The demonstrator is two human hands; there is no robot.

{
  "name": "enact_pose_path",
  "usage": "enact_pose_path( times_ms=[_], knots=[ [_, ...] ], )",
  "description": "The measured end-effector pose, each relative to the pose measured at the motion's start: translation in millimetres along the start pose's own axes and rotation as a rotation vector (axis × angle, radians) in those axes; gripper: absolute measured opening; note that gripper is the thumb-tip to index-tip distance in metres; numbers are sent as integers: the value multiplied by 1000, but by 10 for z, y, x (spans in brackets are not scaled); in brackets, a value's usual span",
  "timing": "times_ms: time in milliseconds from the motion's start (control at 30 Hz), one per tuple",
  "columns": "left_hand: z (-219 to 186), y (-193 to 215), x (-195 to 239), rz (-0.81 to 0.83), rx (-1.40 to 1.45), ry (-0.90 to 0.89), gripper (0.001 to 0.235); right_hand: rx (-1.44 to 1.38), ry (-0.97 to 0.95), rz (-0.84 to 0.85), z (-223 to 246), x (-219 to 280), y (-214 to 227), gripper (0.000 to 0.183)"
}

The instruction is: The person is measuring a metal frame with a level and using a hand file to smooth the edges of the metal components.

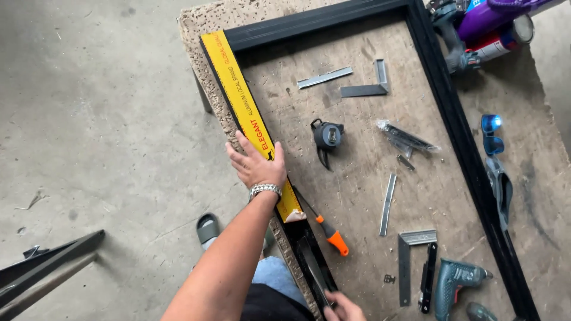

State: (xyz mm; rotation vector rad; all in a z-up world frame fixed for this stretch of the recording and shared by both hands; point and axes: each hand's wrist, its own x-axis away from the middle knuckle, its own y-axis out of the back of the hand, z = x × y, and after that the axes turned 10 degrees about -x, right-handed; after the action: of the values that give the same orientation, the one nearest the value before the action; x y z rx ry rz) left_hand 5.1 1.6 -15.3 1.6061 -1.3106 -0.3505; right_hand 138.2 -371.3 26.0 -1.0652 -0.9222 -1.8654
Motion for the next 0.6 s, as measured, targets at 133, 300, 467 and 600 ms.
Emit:
enact_pose_path(
  times_ms=[133, 300, 467, 600],
  knots=[
    [56, -5, 36, 26, -21, 0, 102, 155, 262, -15, 75, 230, -297, 39],
    [-22, 106, -9, 36, -21, -28, 100, -509, -506, -102, -436, -195, 312, 37],
    [-5, 95, 11, 71, 0, -1, 101, 69, 243, -76, -87, 371, -261, 47],
    [3, 122, 31, 79, -4, -18, 101, -120, -126, 9, -562, 466, 341, 50]
  ],
)
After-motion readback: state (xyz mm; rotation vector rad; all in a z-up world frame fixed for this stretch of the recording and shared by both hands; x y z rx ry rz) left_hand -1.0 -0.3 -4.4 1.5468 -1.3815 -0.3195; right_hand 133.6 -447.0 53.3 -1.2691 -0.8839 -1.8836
